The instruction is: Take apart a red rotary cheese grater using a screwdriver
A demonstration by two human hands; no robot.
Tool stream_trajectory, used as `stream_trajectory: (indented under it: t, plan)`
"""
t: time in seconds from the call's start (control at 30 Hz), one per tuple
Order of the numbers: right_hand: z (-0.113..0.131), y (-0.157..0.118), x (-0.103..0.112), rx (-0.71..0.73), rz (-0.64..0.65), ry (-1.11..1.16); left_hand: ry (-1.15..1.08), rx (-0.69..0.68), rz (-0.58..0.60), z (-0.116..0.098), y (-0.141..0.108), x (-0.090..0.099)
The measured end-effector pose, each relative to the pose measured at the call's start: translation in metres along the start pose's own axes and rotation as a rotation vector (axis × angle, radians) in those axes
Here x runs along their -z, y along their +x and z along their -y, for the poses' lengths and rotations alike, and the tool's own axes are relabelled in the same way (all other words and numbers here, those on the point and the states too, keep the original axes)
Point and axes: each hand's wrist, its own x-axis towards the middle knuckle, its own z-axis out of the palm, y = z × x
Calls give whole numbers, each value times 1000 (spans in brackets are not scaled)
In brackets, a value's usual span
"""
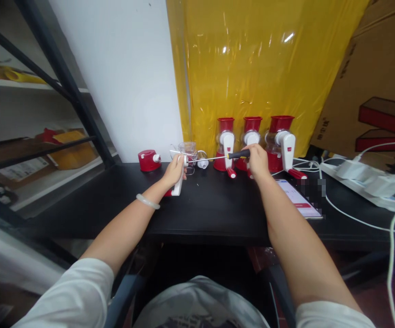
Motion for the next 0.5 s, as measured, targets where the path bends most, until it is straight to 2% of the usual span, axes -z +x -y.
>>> stream_trajectory:
  t: [0.13, 0.23, 0.33, 0.5]
  plan:
    - [6, -6, 1, -149, 19, -162, 180, -284, -75, 6, -1, 9]
    - [11, -8, 2, -216, 68, -260, 269, -407, -115, 7, -1, 14]
    - [15, -9, 2, -253, 91, -255, 270, -424, -130, 7, 0, 15]
    - [12, -10, 1, -227, 79, -218, 178, -337, -83, 9, 3, 10]
